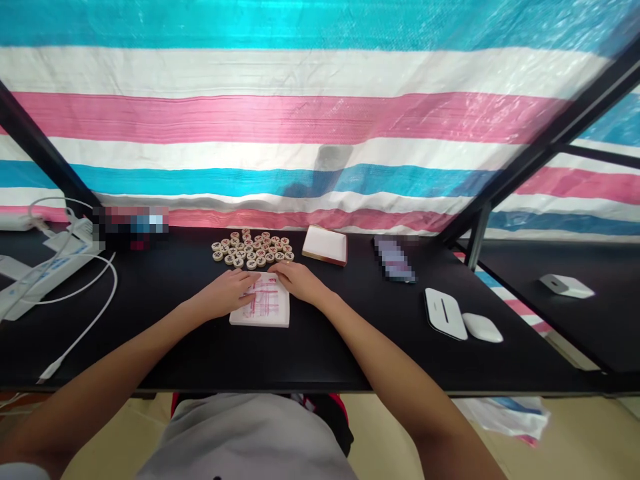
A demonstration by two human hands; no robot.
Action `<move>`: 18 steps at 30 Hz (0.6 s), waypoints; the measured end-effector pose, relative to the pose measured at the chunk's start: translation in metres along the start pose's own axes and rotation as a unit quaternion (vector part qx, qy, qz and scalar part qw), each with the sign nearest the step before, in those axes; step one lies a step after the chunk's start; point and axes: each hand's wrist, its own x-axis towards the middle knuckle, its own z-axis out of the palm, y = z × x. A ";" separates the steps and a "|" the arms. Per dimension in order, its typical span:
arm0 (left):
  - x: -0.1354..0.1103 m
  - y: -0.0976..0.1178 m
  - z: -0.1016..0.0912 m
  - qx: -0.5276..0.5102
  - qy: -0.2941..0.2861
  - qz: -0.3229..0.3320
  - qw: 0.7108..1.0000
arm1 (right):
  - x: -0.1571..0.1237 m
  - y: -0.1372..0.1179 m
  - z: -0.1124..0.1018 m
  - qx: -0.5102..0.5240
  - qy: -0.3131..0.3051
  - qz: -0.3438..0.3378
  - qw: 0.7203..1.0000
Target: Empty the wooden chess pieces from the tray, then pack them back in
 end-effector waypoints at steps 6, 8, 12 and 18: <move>0.001 0.000 -0.001 0.005 -0.017 0.006 1.000 | 0.000 0.000 -0.002 0.004 -0.009 0.006 1.000; 0.000 -0.001 -0.002 0.008 -0.014 0.008 1.000 | 0.000 0.000 -0.002 0.003 -0.008 0.010 1.000; -0.002 -0.003 -0.004 0.002 0.001 0.005 1.000 | -0.001 0.001 -0.001 -0.003 -0.009 0.008 1.000; -0.004 -0.004 -0.004 -0.021 0.006 -0.006 1.000 | -0.001 0.001 -0.002 -0.012 -0.011 0.004 1.000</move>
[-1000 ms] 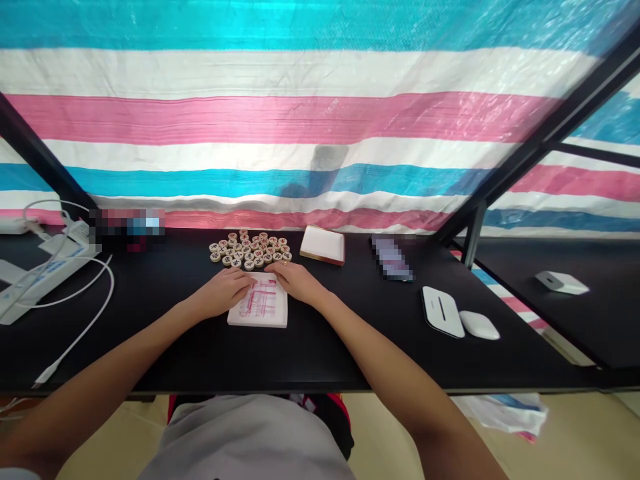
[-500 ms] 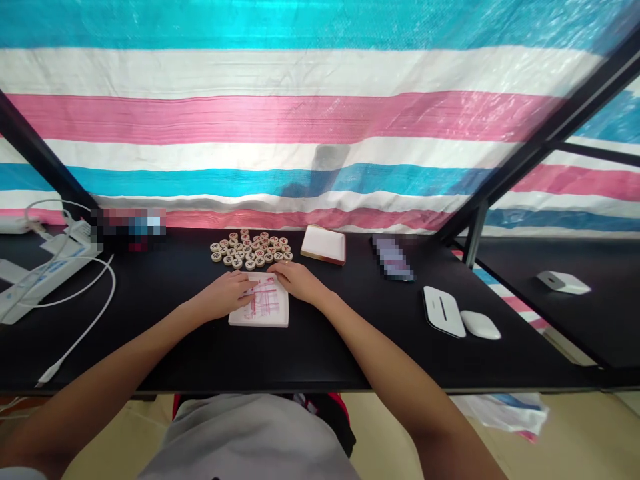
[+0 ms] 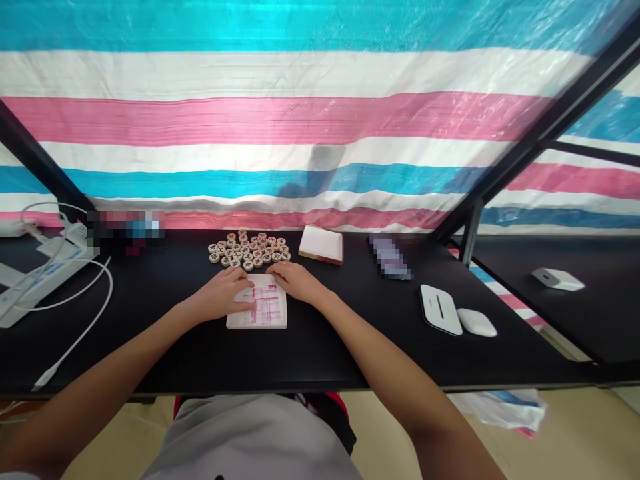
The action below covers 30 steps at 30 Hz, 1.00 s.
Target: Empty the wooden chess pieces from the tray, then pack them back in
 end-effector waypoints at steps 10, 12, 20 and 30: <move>0.001 0.002 -0.003 -0.029 -0.025 -0.016 0.999 | 0.000 -0.001 0.002 -0.009 0.002 0.006 1.000; 0.001 0.000 0.001 -0.049 -0.016 -0.019 0.998 | 0.000 -0.001 0.002 -0.011 -0.001 0.007 1.000; 0.000 -0.001 0.003 -0.086 -0.005 -0.008 0.996 | 0.000 -0.003 -0.002 -0.014 -0.014 0.014 1.000; 0.000 0.003 -0.002 -0.079 -0.021 -0.021 0.996 | 0.000 -0.004 -0.001 -0.016 -0.015 0.015 1.000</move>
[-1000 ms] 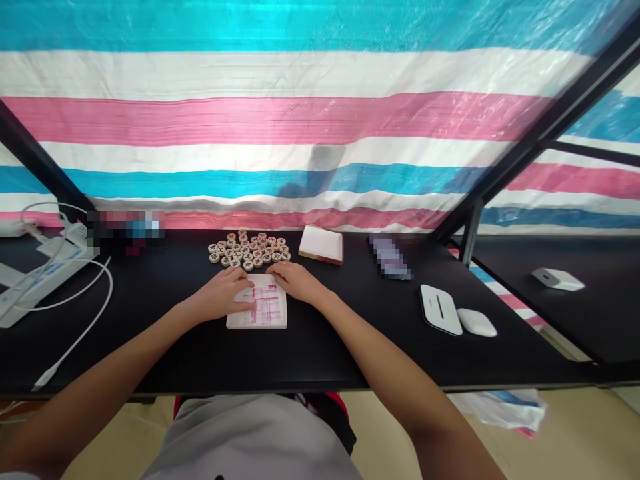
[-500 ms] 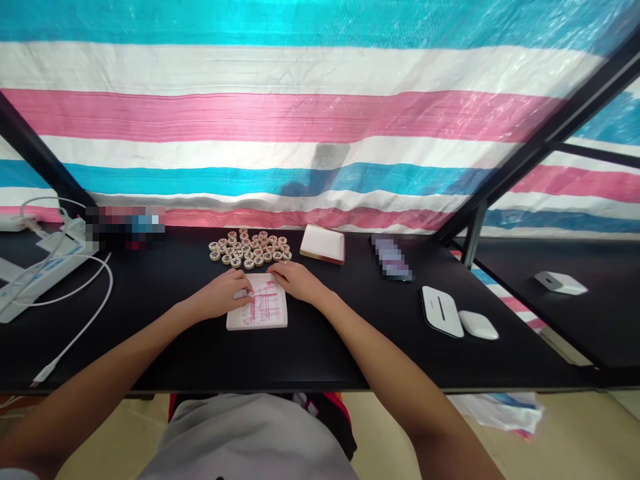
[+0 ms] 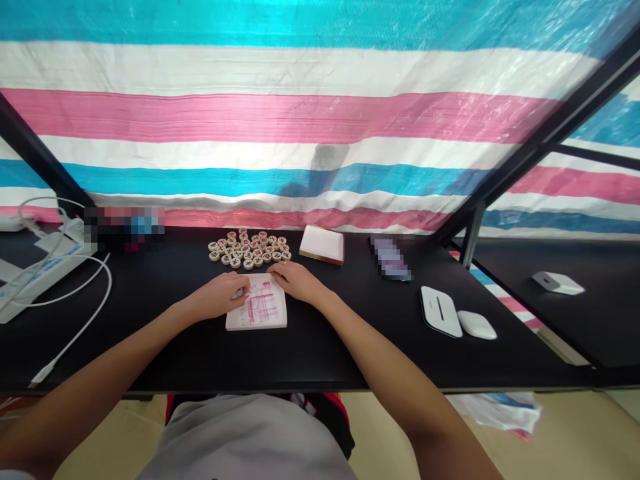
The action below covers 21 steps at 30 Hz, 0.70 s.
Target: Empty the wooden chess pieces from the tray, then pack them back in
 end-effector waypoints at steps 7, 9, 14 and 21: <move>0.002 -0.005 0.005 -0.068 0.026 -0.045 0.996 | -0.001 0.004 0.002 -0.002 0.003 -0.004 1.000; 0.003 -0.007 0.004 -0.110 0.046 -0.080 0.990 | -0.001 0.003 0.002 -0.001 0.002 -0.003 1.000; 0.002 -0.009 -0.004 -0.196 0.107 -0.105 0.969 | 0.000 0.000 0.000 0.008 -0.007 0.016 1.000; 0.000 -0.007 -0.006 -0.276 0.157 -0.130 0.939 | 0.001 -0.006 -0.008 0.134 0.008 0.109 0.985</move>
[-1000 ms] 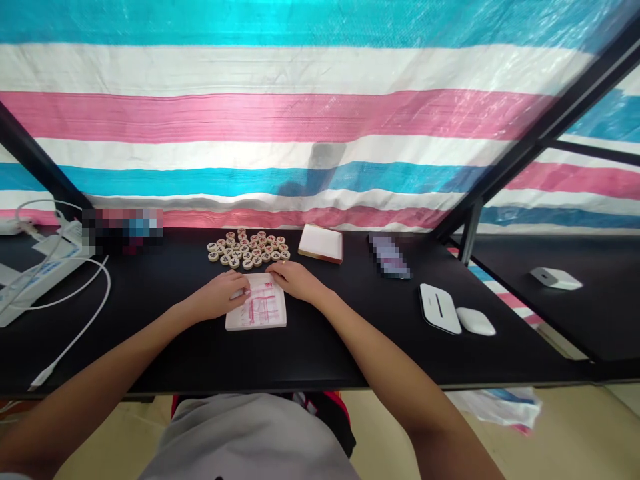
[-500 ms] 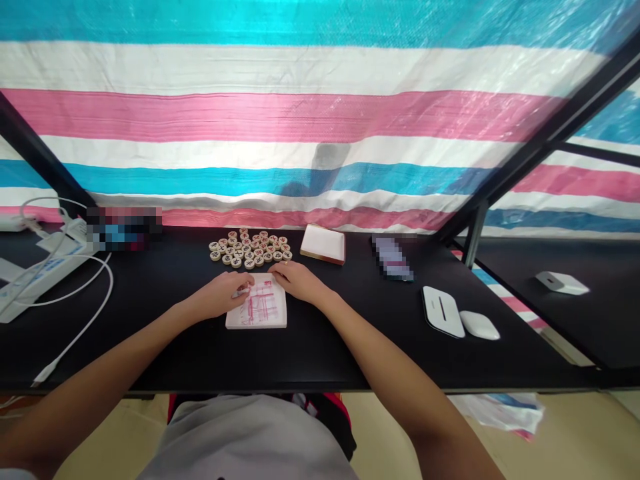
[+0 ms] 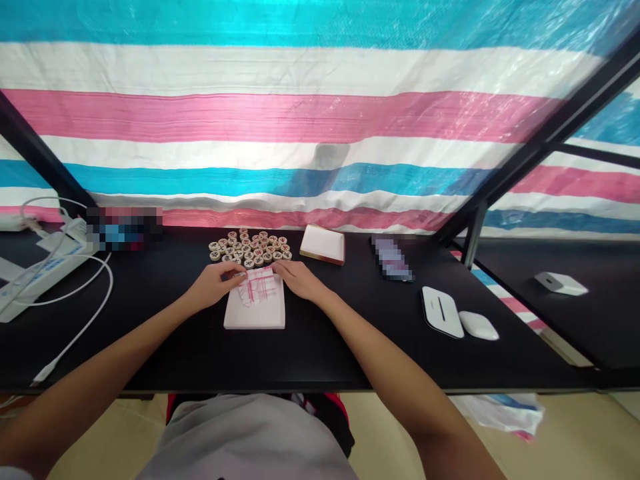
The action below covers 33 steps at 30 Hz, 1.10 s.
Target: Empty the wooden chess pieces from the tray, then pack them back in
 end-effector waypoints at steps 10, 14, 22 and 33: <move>0.001 -0.007 0.005 -0.106 -0.012 -0.037 0.994 | -0.002 -0.004 0.004 -0.031 -0.018 -0.079 0.996; 0.001 -0.001 0.003 -0.110 -0.017 -0.029 0.993 | -0.001 0.001 0.006 -0.012 0.018 -0.122 0.992; 0.000 0.001 -0.006 -0.111 0.006 -0.009 0.994 | -0.006 0.000 -0.003 -0.055 0.159 -0.154 0.974; -0.005 0.005 -0.001 -0.037 -0.111 -0.013 0.993 | -0.012 -0.008 -0.001 0.030 0.126 -0.115 0.985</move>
